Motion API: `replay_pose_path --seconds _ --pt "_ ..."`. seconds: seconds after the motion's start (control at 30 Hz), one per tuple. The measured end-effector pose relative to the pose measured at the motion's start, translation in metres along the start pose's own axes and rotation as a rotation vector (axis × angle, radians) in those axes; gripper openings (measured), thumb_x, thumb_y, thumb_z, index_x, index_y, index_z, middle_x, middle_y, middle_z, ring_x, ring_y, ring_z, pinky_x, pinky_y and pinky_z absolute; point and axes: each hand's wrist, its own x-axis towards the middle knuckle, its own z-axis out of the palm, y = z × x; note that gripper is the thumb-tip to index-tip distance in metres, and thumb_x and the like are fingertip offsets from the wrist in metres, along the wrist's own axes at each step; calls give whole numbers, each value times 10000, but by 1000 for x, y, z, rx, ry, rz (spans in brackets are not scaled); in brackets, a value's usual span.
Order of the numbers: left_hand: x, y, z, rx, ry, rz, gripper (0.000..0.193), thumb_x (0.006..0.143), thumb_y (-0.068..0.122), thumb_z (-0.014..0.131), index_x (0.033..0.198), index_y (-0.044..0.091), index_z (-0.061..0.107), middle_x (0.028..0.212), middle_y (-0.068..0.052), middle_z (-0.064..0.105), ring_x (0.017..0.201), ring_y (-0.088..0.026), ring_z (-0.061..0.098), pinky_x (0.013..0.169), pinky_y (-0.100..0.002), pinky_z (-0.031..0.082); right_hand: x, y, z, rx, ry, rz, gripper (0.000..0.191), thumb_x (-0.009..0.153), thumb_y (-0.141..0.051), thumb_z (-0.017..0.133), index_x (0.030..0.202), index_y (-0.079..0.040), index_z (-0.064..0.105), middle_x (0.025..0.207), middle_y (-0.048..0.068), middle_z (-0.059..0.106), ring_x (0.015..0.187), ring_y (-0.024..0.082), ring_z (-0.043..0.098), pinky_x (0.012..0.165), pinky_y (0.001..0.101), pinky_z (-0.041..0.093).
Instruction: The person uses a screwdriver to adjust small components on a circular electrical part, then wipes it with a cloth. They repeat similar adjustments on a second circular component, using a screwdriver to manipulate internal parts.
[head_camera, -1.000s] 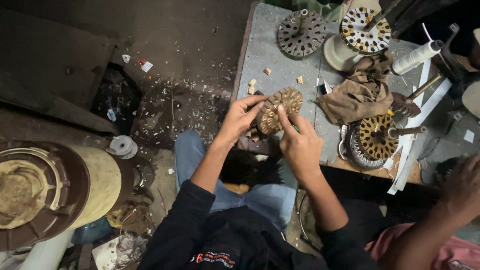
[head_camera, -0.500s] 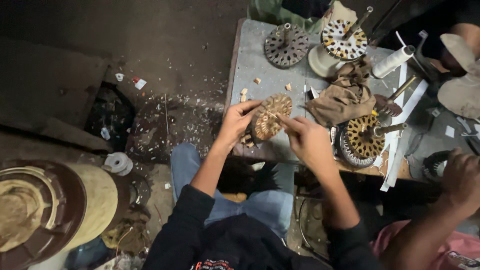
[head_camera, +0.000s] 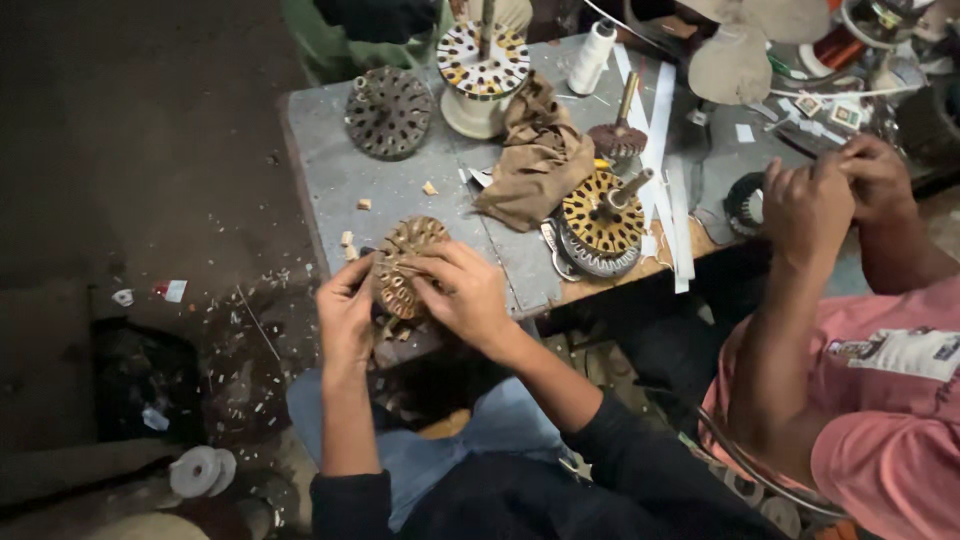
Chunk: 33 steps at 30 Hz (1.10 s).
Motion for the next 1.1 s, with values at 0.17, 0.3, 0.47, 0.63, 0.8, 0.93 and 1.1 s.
replay_pose_path --seconds 0.17,0.3,0.47,0.63,0.8,0.93,1.1 --pt "0 0 -4 7 11 4 227 994 13 668 1204 -62 710 1069 -82 742 891 -124 681 794 -261 563 -1 -11 -1 -107 -50 27 232 830 -171 810 1038 -95 743 1038 59 717 938 265 711 770 360 569" --pt "0 0 -6 55 2 26 224 996 12 656 1205 -52 703 1075 -75 738 908 -111 680 809 -245 557 -2 -14 0 -119 -61 0 258 830 -182 792 1052 -77 713 1049 79 696 944 278 703 773 381 565" --pt "-1 -1 -7 31 -6 45 198 1000 7 659 1184 -58 695 1077 -80 735 912 -112 680 823 -246 561 7 -3 0 67 -162 261 207 840 -205 815 985 -77 743 978 85 713 891 297 713 748 378 572" --pt "-2 4 1 -62 -33 61 236 1099 47 625 1301 -73 606 1136 -129 702 965 -152 665 828 -266 557 0 2 2 170 -92 207 198 892 -192 775 1032 -59 732 1041 97 725 954 293 728 826 359 578" --pt "-9 15 6 -175 -40 303 581 975 45 603 1518 47 394 1522 -150 515 1411 -176 555 1137 -359 548 -23 18 -10 233 -71 317 210 969 -169 714 1125 -27 715 1090 142 692 1039 290 673 931 365 531" --pt "-18 19 4 -260 -150 209 576 969 40 661 1510 13 467 1492 -123 559 1207 -228 620 1025 -363 546 -36 41 -23 194 -105 212 318 1090 -120 537 1371 -7 633 1219 172 635 1135 278 586 1042 370 456" --pt "-16 23 6 -148 -145 125 346 978 78 722 1297 -48 683 1260 -115 714 1127 -160 673 991 -294 563 -44 37 -21 133 -156 229 419 1011 11 638 1411 -111 665 1014 114 626 892 197 585 822 301 476"
